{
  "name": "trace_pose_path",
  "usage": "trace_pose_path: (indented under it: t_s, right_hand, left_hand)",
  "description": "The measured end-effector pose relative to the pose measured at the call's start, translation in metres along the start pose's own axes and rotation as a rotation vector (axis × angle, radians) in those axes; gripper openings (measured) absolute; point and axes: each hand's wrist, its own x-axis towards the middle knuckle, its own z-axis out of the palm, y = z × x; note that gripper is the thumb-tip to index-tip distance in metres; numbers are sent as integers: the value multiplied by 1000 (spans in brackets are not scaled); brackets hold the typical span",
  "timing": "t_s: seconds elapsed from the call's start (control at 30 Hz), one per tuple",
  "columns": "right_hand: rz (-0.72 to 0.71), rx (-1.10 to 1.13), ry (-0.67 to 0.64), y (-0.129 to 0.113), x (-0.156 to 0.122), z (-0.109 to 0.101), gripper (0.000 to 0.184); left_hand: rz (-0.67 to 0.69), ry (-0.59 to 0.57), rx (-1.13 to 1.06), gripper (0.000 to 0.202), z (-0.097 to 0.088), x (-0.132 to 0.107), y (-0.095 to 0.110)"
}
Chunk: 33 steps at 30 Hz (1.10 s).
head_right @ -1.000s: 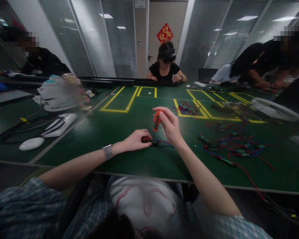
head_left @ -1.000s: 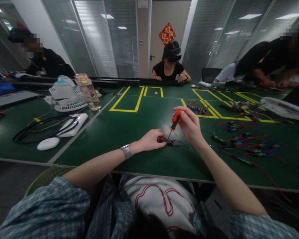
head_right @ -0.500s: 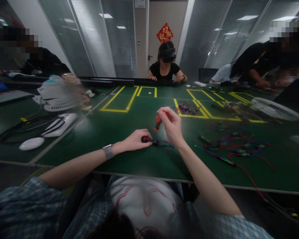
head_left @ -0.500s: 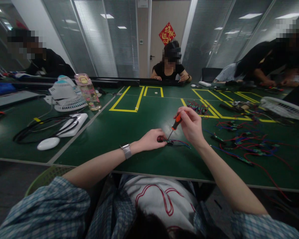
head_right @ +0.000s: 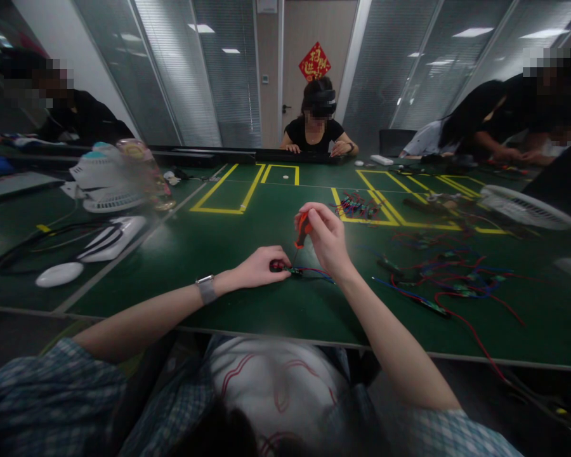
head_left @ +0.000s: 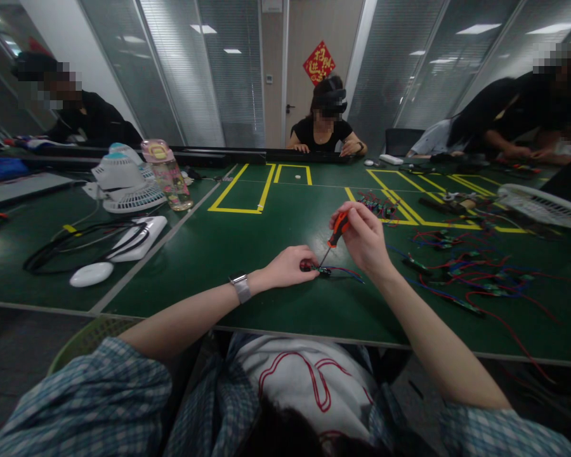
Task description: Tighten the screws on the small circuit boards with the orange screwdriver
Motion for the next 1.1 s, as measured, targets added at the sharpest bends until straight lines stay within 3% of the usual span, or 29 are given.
trace_pose_path:
  t_s: [0.13, 0.4, 0.73, 1.1]
  right_hand:
    - [18, 72, 17, -2, 0, 2, 19]
    - [-59, -71, 1, -1, 0, 3, 22]
    - [-15, 46, -7, -1, 0, 2, 21]
    - [-53, -2, 7, 3, 0, 1, 18]
  left_hand:
    - [-2, 1, 8, 12, 0, 0, 1]
    - [-4, -1, 5, 11, 0, 1, 1]
    - [12, 19, -10, 10, 0, 1, 2]
    - [2, 11, -10, 11, 1, 1, 1]
